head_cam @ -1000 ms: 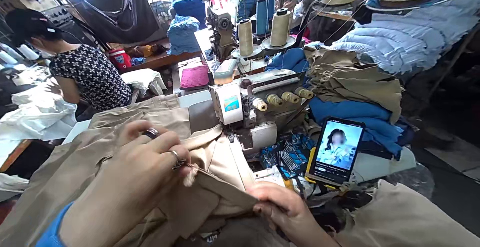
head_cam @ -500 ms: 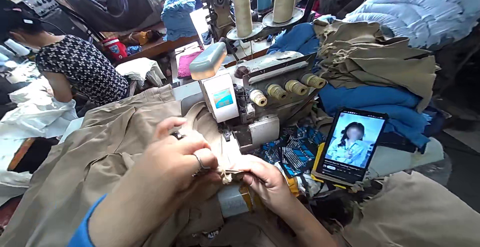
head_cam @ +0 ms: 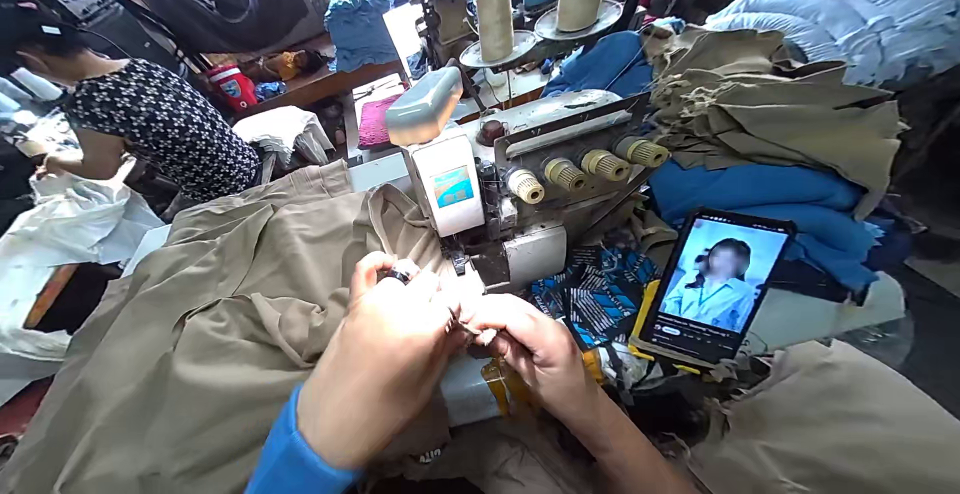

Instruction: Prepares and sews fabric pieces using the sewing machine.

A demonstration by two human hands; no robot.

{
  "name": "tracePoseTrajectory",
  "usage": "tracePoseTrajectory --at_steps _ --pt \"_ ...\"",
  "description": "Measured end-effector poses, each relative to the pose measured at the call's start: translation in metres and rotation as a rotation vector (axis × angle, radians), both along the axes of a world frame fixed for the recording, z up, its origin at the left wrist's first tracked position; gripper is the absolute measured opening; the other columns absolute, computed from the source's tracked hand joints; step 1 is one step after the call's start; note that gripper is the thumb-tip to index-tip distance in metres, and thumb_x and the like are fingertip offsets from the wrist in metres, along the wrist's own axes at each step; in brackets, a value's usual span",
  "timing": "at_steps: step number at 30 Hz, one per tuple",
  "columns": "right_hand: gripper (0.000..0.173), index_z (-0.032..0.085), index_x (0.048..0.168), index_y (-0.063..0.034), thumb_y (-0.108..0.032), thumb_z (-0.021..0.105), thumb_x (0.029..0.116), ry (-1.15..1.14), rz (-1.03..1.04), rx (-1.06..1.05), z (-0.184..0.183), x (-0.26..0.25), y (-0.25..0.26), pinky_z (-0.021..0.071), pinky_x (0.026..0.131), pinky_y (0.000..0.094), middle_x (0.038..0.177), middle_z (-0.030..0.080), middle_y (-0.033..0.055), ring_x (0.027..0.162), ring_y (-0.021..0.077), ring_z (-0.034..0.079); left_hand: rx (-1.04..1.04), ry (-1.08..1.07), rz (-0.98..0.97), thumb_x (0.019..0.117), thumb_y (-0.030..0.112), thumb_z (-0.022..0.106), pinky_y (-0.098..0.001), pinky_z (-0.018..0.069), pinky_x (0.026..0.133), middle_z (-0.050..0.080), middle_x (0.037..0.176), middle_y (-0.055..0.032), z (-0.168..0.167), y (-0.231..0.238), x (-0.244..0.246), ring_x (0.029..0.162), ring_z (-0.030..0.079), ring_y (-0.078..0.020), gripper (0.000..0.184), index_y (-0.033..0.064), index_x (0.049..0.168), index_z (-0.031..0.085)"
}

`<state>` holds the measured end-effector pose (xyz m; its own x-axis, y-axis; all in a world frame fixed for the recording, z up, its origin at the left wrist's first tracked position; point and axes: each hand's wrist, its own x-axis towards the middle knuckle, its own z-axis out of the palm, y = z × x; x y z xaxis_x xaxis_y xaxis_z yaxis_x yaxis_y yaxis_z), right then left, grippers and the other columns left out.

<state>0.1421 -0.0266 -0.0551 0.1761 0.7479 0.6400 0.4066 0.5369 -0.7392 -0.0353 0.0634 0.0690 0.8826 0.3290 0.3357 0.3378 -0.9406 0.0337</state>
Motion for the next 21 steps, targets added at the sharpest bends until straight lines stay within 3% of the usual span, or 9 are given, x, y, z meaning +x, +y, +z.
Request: tracePoseTrajectory --at_steps 2,5,9,16,18,21 --pt "0.012 0.074 0.107 -0.0091 -0.01 0.063 0.1008 -0.083 -0.035 0.04 0.004 0.0 -0.013 0.0613 0.091 0.0291 0.111 0.075 0.0043 0.105 0.0127 0.071 0.025 -0.052 0.049 0.0975 0.03 0.062 -0.0517 0.0423 0.096 0.067 0.083 0.0026 -0.005 -0.026 0.004 0.08 0.064 -0.015 0.019 0.019 0.085 0.071" --pt "0.014 0.07 0.109 -0.0117 -0.01 0.057 0.1043 -0.225 -0.094 0.128 0.014 0.002 -0.031 0.0592 0.09 0.0251 0.113 0.075 0.0043 0.107 0.0112 0.071 0.099 -0.188 0.131 0.0937 0.023 0.065 -0.044 0.0423 0.089 0.07 0.08 -0.0017 -0.016 -0.061 0.012 0.072 0.061 -0.0181 0.015 0.0163 0.082 0.072" --pt "0.015 0.071 0.109 -0.0133 -0.01 0.057 0.1043 -0.291 -0.139 0.13 0.014 0.005 -0.04 0.0592 0.088 0.025 0.111 0.076 0.0043 0.106 0.0122 0.072 0.079 -0.284 0.229 0.0936 0.025 0.069 -0.0426 0.0382 0.094 0.07 0.08 -0.0001 -0.028 -0.074 0.014 0.079 0.063 -0.0158 0.015 0.0178 0.081 0.073" --pt "0.017 0.075 0.106 -0.0129 -0.009 0.059 0.101 -0.333 -0.267 0.047 0.011 0.0 -0.02 0.0612 0.086 0.0277 0.109 0.077 0.0024 0.102 0.0118 0.073 0.085 -0.354 0.326 0.0914 0.021 0.069 -0.0556 0.0364 0.103 0.072 0.086 0.0008 -0.049 -0.055 0.022 0.087 0.067 -0.0163 0.014 0.0177 0.079 0.074" --pt "0.019 0.076 0.107 -0.0138 -0.006 0.06 0.0991 -0.325 -0.287 0.044 0.01 0.0 -0.009 0.0613 0.087 0.0294 0.11 0.076 0.0012 0.101 0.0111 0.073 0.092 -0.373 0.355 0.0909 0.019 0.069 -0.0623 0.0366 0.106 0.074 0.09 -0.0005 -0.055 -0.048 0.025 0.09 0.07 -0.0182 0.012 0.0159 0.082 0.076" --pt "0.022 0.078 0.108 -0.0132 -0.004 0.061 0.0976 -0.316 -0.304 0.047 0.009 0.001 0.004 0.061 0.091 0.03 0.116 0.076 0.0017 0.107 0.0118 0.072 0.086 -0.37 0.379 0.0921 0.019 0.068 -0.0646 0.0395 0.108 0.076 0.099 -0.0009 -0.061 -0.042 0.029 0.095 0.073 -0.0187 0.011 0.0152 0.086 0.077"
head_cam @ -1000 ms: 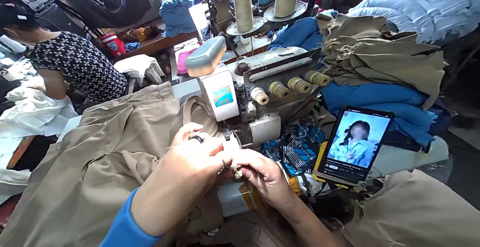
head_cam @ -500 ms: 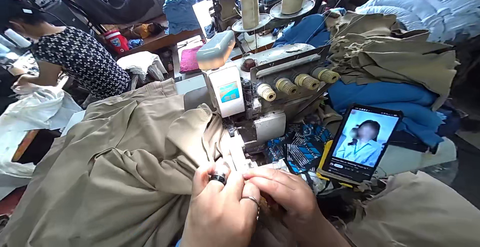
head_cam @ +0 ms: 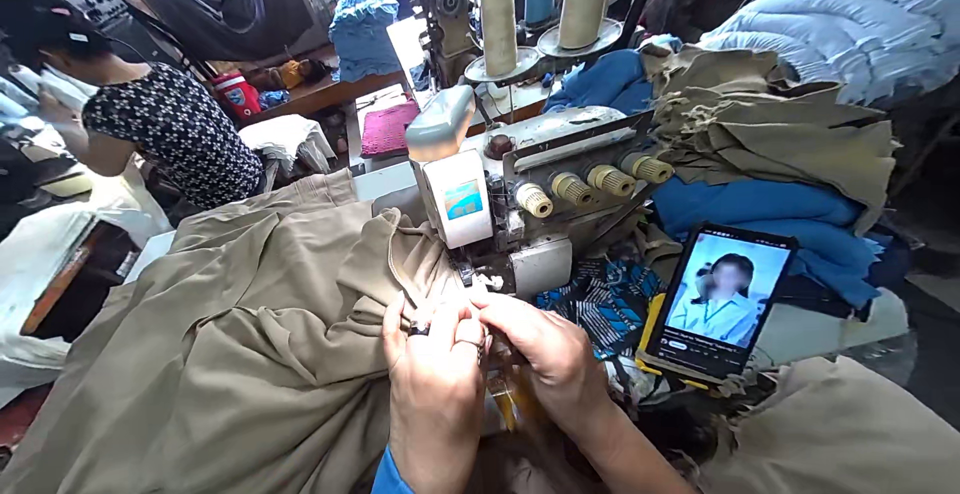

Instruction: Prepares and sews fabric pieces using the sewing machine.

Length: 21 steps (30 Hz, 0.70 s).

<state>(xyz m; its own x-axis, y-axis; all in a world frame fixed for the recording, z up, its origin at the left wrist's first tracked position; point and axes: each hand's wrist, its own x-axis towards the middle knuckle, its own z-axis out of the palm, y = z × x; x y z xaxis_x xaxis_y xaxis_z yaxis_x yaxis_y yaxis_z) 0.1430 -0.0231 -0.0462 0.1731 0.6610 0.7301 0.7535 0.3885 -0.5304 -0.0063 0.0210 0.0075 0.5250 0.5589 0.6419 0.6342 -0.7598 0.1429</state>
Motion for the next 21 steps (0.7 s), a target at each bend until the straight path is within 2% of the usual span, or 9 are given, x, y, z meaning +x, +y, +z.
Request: tracePoseTrajectory --at_steps 6,9,12,13,16,18,20,21 --pt "0.025 0.076 0.115 -0.0139 -0.005 0.057 0.1004 0.012 -0.008 0.012 -0.008 0.0 0.002 0.061 0.09 0.029 0.122 0.075 0.0023 0.108 0.012 0.072 -0.02 -0.01 0.007 0.0899 0.009 0.066 -0.055 0.0505 0.102 0.075 0.106 -0.0057 -0.012 0.006 -0.001 0.103 0.071 -0.0226 0.013 0.0128 0.093 0.078" --pt "0.017 0.071 0.116 -0.0081 -0.01 0.062 0.1022 0.188 0.027 0.073 -0.017 -0.004 -0.007 0.0612 0.092 0.0278 0.119 0.073 0.0078 0.108 0.0143 0.072 -0.076 -0.066 -0.018 0.0897 0.007 0.063 -0.0505 0.0523 0.103 0.075 0.111 -0.0055 -0.014 0.023 0.0 0.113 0.07 -0.0221 0.017 0.0095 0.098 0.078" --pt "0.012 0.07 0.109 -0.0071 -0.014 0.063 0.102 0.455 0.011 0.039 -0.038 -0.011 -0.015 0.061 0.077 0.0193 0.106 0.07 0.0042 0.086 0.0058 0.069 -0.213 -0.09 -0.045 0.0886 0.003 0.062 -0.0522 0.0525 0.098 0.073 0.114 -0.0082 -0.009 0.058 0.0 0.113 0.067 -0.0265 0.018 0.0076 0.101 0.076" --pt "0.014 0.071 0.106 -0.0064 -0.016 0.062 0.1025 0.451 -0.025 0.006 -0.046 -0.011 -0.016 0.0604 0.076 0.0188 0.101 0.071 0.0032 0.083 0.0046 0.069 -0.255 -0.074 -0.028 0.0892 0.001 0.062 -0.0546 0.0527 0.097 0.072 0.115 -0.0096 -0.005 0.07 0.001 0.112 0.067 -0.0288 0.019 0.0068 0.101 0.075" --pt "0.019 0.072 0.105 -0.01 -0.024 0.059 0.1038 0.28 -0.085 -0.117 -0.055 -0.009 -0.018 0.0579 0.084 0.0215 0.096 0.074 -0.0004 0.088 0.0042 0.07 -0.306 -0.062 0.074 0.0902 -0.002 0.06 -0.0596 0.0523 0.092 0.07 0.118 -0.0126 0.001 0.091 -0.004 0.108 0.067 -0.0336 0.02 0.0055 0.102 0.075" --pt "0.028 0.07 0.111 -0.0097 -0.034 0.057 0.1045 0.321 -0.018 -0.253 -0.042 -0.011 -0.022 0.0583 0.078 0.0219 0.096 0.073 0.0001 0.084 0.0041 0.068 -0.302 -0.122 0.122 0.0886 -0.002 0.063 -0.0605 0.0539 0.086 0.07 0.114 -0.0157 0.001 0.088 -0.022 0.103 0.068 -0.0361 0.017 0.0038 0.098 0.075" --pt "0.058 0.065 0.123 -0.0126 -0.062 0.039 0.1043 0.447 0.138 -0.45 -0.023 -0.012 -0.026 0.0563 0.074 0.0287 0.098 0.068 -0.0003 0.084 0.0064 0.064 -0.251 -0.187 0.157 0.0853 0.002 0.063 -0.0568 0.0554 0.083 0.071 0.108 -0.0135 -0.003 0.072 -0.044 0.1 0.068 -0.0324 0.014 0.0052 0.093 0.075" --pt "0.067 0.063 0.126 -0.0136 -0.068 0.032 0.1029 0.547 0.262 -0.493 -0.018 -0.016 -0.026 0.0531 0.072 0.0268 0.097 0.064 -0.0018 0.083 0.005 0.06 -0.232 -0.214 0.171 0.084 0.003 0.063 -0.0541 0.0563 0.081 0.072 0.106 -0.0121 -0.005 0.059 -0.053 0.098 0.069 -0.0298 0.014 0.0059 0.091 0.075"
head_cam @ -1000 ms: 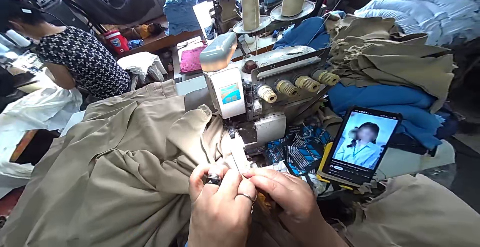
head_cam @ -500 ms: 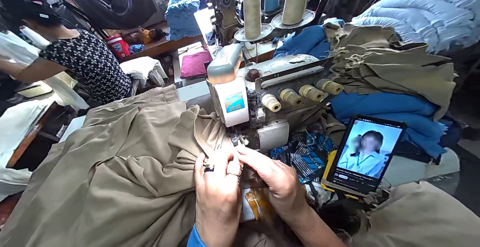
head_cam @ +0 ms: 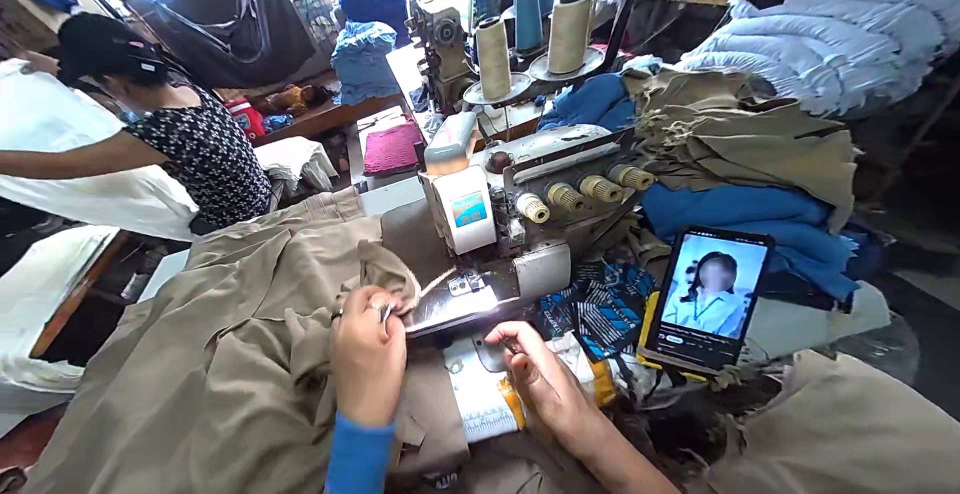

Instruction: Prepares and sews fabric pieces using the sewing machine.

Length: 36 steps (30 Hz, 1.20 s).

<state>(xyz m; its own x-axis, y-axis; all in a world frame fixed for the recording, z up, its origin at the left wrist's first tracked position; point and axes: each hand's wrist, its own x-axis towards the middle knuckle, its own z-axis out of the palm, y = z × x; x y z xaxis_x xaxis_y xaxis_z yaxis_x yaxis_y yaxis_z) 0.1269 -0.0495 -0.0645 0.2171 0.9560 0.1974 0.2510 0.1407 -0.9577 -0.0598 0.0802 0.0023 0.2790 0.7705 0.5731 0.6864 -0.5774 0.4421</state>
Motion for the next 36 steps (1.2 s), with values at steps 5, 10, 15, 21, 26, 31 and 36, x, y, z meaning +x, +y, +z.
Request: tracePoseTrajectory --at_steps 5,10,15,21,26,31,36 --pt "0.044 0.061 0.106 -0.0089 -0.036 0.026 0.112 0.954 0.305 -0.259 0.018 -0.053 0.01 0.0353 0.047 0.0163 0.07 0.049 -0.0067 0.053 0.001 0.042 0.07 -0.077 0.043 0.0797 0.006 0.06 -0.039 0.0566 0.078 0.072 0.105 -0.0079 -0.008 -0.053 -0.014 0.096 0.068 -0.0224 0.019 0.0091 0.088 0.077" --pt "0.045 0.057 0.1 -0.009 -0.04 0.026 0.1125 1.216 0.313 -0.314 0.026 -0.088 0.017 0.0366 0.043 0.0171 0.065 0.048 -0.0028 0.048 0.004 0.043 0.084 -0.103 0.062 0.0813 0.006 0.062 -0.0369 0.0564 0.083 0.072 0.105 -0.008 -0.012 -0.062 -0.013 0.099 0.067 -0.0224 0.018 0.0098 0.088 0.078" --pt "0.044 0.056 0.093 -0.009 -0.037 0.029 0.113 1.239 0.189 -0.312 0.038 -0.096 0.024 0.0344 0.043 0.0172 0.061 0.046 -0.0029 0.046 0.0039 0.041 0.094 -0.121 0.06 0.0819 0.008 0.062 -0.0374 0.056 0.082 0.072 0.104 -0.0077 -0.016 -0.067 -0.011 0.099 0.067 -0.0225 0.019 0.0108 0.089 0.079" --pt "0.042 0.053 0.092 -0.0087 -0.038 0.031 0.1131 1.253 0.1 -0.353 0.038 -0.108 0.018 0.0346 0.042 0.0185 0.059 0.044 -0.0024 0.045 0.0053 0.04 0.105 -0.145 0.083 0.0822 0.01 0.061 -0.0372 0.0558 0.082 0.072 0.104 -0.0081 -0.02 -0.068 -0.015 0.098 0.067 -0.0225 0.02 0.0108 0.09 0.08" --pt "0.041 0.053 0.091 -0.0091 -0.036 0.03 0.1133 1.219 0.065 -0.327 0.039 -0.106 0.019 0.0335 0.042 0.0186 0.058 0.043 -0.0027 0.044 0.0054 0.039 0.122 -0.139 0.074 0.0818 0.009 0.061 -0.0374 0.0556 0.081 0.072 0.104 -0.0085 -0.021 -0.069 -0.015 0.098 0.067 -0.0231 0.021 0.0113 0.09 0.08" --pt "0.04 0.053 0.089 -0.0077 -0.033 0.034 0.1131 1.169 0.037 -0.342 0.045 -0.098 0.036 0.0335 0.04 0.0176 0.057 0.042 -0.0033 0.043 0.0043 0.038 0.13 -0.154 0.036 0.0817 0.009 0.062 -0.0361 0.0559 0.083 0.073 0.103 -0.0075 -0.024 -0.07 -0.016 0.099 0.067 -0.022 0.021 0.012 0.089 0.08" --pt "0.036 0.057 0.086 -0.0082 -0.029 0.041 0.111 0.935 0.073 -0.032 0.052 -0.085 0.015 0.0288 0.042 0.0156 0.058 0.041 -0.0062 0.044 0.0001 0.034 -0.019 -0.327 -0.209 0.0773 0.004 0.062 -0.0277 0.0583 0.081 0.071 0.1 -0.0015 -0.014 -0.073 -0.04 0.096 0.068 -0.0113 0.017 0.0129 0.086 0.074"
